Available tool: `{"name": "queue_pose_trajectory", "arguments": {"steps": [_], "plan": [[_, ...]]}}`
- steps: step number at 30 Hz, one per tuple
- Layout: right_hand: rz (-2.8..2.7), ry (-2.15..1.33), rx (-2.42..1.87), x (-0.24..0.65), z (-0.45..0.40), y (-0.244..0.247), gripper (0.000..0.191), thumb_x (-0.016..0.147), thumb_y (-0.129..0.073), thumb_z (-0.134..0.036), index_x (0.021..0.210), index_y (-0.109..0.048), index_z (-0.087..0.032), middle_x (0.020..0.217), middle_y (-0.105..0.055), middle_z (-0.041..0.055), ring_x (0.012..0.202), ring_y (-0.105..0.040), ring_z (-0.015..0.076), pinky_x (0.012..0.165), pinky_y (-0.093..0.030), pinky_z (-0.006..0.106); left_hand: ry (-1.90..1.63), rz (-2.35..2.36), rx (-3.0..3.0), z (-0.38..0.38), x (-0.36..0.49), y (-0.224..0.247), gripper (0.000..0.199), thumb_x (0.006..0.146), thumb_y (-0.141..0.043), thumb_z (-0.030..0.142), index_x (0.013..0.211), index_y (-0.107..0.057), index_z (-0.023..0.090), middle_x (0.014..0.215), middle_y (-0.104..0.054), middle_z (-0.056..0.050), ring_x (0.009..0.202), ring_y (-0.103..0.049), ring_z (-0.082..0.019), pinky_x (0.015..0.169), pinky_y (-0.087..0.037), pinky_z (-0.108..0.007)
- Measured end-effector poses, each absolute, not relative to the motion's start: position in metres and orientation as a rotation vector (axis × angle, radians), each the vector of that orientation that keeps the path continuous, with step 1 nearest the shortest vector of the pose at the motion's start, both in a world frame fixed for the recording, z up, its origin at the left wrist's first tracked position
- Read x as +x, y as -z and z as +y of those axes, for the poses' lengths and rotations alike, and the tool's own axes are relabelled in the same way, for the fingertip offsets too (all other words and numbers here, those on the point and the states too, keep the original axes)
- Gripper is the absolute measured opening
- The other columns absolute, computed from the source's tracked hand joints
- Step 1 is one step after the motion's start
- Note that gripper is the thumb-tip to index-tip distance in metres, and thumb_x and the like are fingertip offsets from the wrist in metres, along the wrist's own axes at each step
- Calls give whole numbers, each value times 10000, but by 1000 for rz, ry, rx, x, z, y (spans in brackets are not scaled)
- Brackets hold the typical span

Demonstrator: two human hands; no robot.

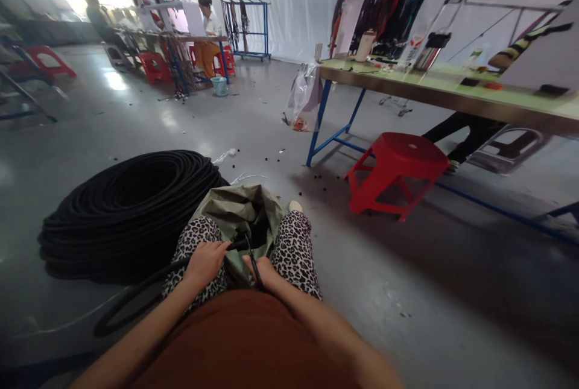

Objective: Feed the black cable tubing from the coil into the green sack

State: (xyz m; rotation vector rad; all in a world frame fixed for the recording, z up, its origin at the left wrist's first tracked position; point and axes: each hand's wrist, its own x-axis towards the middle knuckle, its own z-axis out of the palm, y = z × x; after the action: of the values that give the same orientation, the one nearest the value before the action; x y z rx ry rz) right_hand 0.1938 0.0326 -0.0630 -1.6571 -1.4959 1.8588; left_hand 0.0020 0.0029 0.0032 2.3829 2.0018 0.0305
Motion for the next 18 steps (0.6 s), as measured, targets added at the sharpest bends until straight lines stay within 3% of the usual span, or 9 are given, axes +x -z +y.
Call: {"name": "queue_pose_trajectory", "arguments": {"steps": [8,18], "plan": [[-1774,-1596,-1782,193,37,57,573,902,-638,-462,443,-414,-202,452,-376,-8,511,-462,133,530,-338,243,11,2037,2406,3,2,-3,401,972,-367,206,1246,-659,189,1073,-726,-126,990,-658,-255,865,-438,-422],[-2005,-1573,-1804,199,37,45,521,939,-576,-482,527,-522,-167,538,-498,28,667,-584,174,606,-396,239,45,2035,2433,2,4,-2,403,962,-375,175,1244,-662,186,1056,-721,-124,981,-648,-269,870,-433,-440]]}}
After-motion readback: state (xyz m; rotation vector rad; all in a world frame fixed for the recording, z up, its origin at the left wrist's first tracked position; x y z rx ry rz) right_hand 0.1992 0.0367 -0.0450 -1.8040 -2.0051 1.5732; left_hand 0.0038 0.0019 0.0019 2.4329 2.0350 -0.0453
